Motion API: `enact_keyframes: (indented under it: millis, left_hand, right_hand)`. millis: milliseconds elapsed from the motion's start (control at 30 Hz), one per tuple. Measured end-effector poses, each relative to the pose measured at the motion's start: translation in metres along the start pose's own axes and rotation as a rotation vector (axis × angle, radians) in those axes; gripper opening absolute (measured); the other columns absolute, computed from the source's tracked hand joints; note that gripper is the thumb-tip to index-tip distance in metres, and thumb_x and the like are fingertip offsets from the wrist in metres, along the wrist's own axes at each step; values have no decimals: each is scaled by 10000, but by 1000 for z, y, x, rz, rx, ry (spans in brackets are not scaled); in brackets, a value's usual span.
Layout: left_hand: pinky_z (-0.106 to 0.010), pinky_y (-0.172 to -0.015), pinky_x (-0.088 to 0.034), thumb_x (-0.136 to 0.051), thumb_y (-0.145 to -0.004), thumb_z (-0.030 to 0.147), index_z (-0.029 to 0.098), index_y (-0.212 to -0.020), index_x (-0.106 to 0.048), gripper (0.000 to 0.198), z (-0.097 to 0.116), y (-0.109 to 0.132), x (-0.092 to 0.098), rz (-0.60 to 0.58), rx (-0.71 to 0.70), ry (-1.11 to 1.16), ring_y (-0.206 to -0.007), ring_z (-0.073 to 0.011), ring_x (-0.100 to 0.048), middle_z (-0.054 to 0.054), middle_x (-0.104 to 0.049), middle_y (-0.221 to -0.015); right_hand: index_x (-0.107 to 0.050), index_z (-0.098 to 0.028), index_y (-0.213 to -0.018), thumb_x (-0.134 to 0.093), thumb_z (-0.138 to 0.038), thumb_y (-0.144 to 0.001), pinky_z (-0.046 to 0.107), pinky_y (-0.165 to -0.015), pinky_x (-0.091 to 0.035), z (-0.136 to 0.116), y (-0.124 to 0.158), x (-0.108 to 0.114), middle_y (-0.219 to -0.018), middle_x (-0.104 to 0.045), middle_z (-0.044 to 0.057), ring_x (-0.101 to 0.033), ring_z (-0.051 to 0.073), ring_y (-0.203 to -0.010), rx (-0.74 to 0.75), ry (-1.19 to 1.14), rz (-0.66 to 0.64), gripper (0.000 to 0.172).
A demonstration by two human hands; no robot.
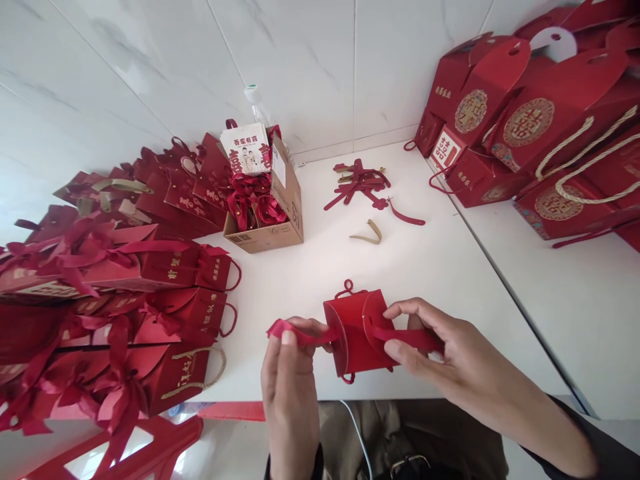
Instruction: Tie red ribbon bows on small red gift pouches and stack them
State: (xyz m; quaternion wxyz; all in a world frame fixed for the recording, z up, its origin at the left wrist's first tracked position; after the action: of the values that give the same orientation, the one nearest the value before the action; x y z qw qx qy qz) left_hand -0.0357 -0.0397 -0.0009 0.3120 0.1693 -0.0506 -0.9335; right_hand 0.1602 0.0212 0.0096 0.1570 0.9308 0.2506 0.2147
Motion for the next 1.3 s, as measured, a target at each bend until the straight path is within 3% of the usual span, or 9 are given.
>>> enact_keyframes:
  millis: [167, 333, 567, 667, 733, 867, 967, 1133, 1300]
  left_hand:
    - [-267, -724, -530, -659, -939, 481, 210, -951, -787, 300, 3, 9, -14, -144, -74, -416, -898, -224, -668, -83, -743, -949]
    - [-309, -842, -529, -578, -979, 514, 235, -795, -679, 349, 7, 10, -17, -107, -97, -374, -926, -230, -668, -60, -735, -939]
    - [-274, -721, -484, -465, -1043, 469, 235, -738, -593, 405, -2, 19, -15, -118, -136, -401, -786, -200, -604, -30, -608, -697]
    - [-276, -774, -491, -464, -1051, 434, 239, -790, -620, 362, 1, 22, -17, -127, -175, -375, -850, -204, -633, -27, -637, -712]
    - [-289, -790, -498, -476, -1049, 417, 239, -839, -667, 335, 5, 23, -18, -157, -215, -371, -881, -214, -651, -38, -676, -743]
    - [-296, -638, -472, -582, -998, 370, 235, -1016, -754, 220, 7, 24, -21, -269, -153, -440, -645, -185, -593, -25, -662, -698]
    - [-327, -702, -456, -681, -916, 268, 244, -1036, -787, 162, 12, 24, -29, -390, -158, -592, -736, -220, -589, -56, -690, -799]
    - [-403, -810, -425, -689, -797, 128, 233, -1036, -740, 266, 20, 28, -50, -708, -372, -760, -840, -263, -577, -72, -700, -908]
    - [-387, -754, -418, -549, -914, 167, 211, -865, -645, 117, 9, 20, -47, -704, -352, -701, -775, -221, -562, -42, -681, -846]
  right_hand:
    - [-590, -296, -1152, -557, -563, -985, 272, -657, -569, 6, -4, -4, -986, -752, 7, -728, 188, -782, 72, 43, -4, 317]
    - [-648, -301, -1097, -533, -489, -1010, 265, -645, -577, 5, 1, 1, -1087, -763, 29, -736, 210, -902, 168, 138, 62, 237]
    - [-679, -290, -1083, -468, -390, -1051, 244, -636, -570, 7, 8, 0, -1017, -743, 40, -723, 185, -868, 254, 205, 10, 235]
    - [-677, -284, -1100, -484, -439, -1041, 232, -617, -581, 7, 12, 3, -1064, -750, 55, -732, 196, -898, 212, 190, 3, 255]
    - [-678, -292, -1113, -505, -465, -1029, 217, -591, -584, 4, 16, 6, -1085, -757, 55, -739, 199, -909, 201, 176, 8, 258]
    - [-685, -334, -1132, -561, -443, -1006, 190, -539, -580, -8, 26, 15, -1077, -768, 32, -746, 191, -876, 249, 159, 12, 208]
    - [-679, -371, -1147, -574, -397, -1005, 181, -479, -545, -21, 31, 18, -1049, -777, -5, -748, 171, -815, 332, 186, -12, 179]
    - [-657, -336, -1201, -547, -321, -1019, 256, -705, -612, -53, 36, 14, -1144, -775, 3, -757, 189, -946, 476, 276, -25, 214]
    - [-633, -292, -1267, -605, -293, -1009, 211, -851, -574, -84, 34, 21, -1162, -774, -20, -742, 140, -1002, 678, 250, -57, 259]
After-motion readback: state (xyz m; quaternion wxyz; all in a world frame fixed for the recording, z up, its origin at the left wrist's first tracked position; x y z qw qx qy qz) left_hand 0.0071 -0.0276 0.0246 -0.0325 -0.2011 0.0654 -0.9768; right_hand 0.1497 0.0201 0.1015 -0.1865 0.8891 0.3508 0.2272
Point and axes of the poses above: each hand's wrist, its own y-axis away from the middle knuckle, its own x-axis out of the back of the hand, z = x × y, the point moved 4 cm from there along -y, towards the middle knuckle
